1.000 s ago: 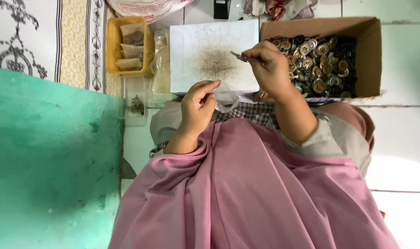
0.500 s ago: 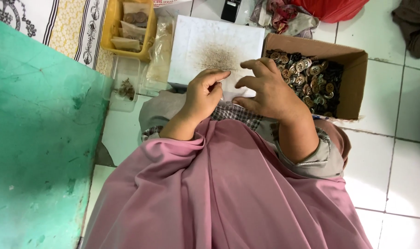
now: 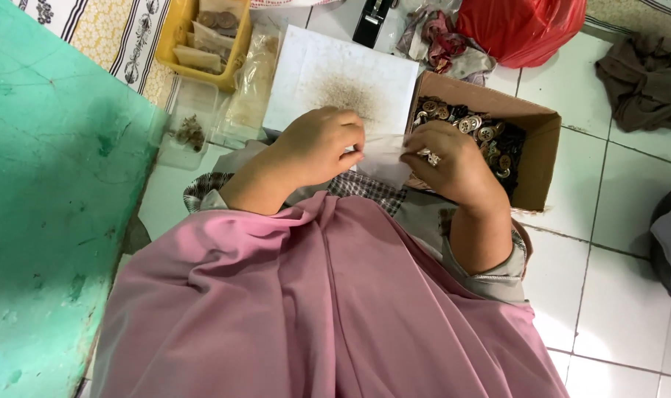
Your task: Picking small metal components from a bulk box and placing them into individual plastic bags for packaging.
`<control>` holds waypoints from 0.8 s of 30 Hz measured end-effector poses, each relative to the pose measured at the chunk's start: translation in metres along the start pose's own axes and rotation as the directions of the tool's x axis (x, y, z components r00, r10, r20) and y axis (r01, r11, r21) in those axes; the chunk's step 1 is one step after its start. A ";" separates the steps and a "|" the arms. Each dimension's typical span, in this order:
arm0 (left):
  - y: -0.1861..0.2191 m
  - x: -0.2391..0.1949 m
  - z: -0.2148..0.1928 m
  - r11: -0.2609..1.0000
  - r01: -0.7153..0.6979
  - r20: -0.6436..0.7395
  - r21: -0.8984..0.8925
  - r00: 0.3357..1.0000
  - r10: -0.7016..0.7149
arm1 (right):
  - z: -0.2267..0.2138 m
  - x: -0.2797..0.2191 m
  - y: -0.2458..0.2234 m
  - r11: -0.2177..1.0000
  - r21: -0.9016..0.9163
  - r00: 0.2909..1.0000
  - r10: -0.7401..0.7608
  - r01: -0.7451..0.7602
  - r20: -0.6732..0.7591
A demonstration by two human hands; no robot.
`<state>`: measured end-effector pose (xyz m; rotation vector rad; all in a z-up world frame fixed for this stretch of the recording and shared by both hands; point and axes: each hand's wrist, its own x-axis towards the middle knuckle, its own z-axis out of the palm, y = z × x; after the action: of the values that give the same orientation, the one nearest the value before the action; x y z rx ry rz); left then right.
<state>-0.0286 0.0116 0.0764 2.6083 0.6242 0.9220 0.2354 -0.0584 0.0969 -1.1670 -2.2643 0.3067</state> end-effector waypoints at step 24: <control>-0.141 0.084 0.122 1.000 0.012 -0.263 0.011 0.965 -0.008 | 0.083 0.030 0.158 0.995 0.025 0.861 0.095 -0.095 -0.500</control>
<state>0.0672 0.1579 -0.0300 2.5108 0.7095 1.2783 0.2795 0.0634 -0.0293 -1.1967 -1.7539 0.0278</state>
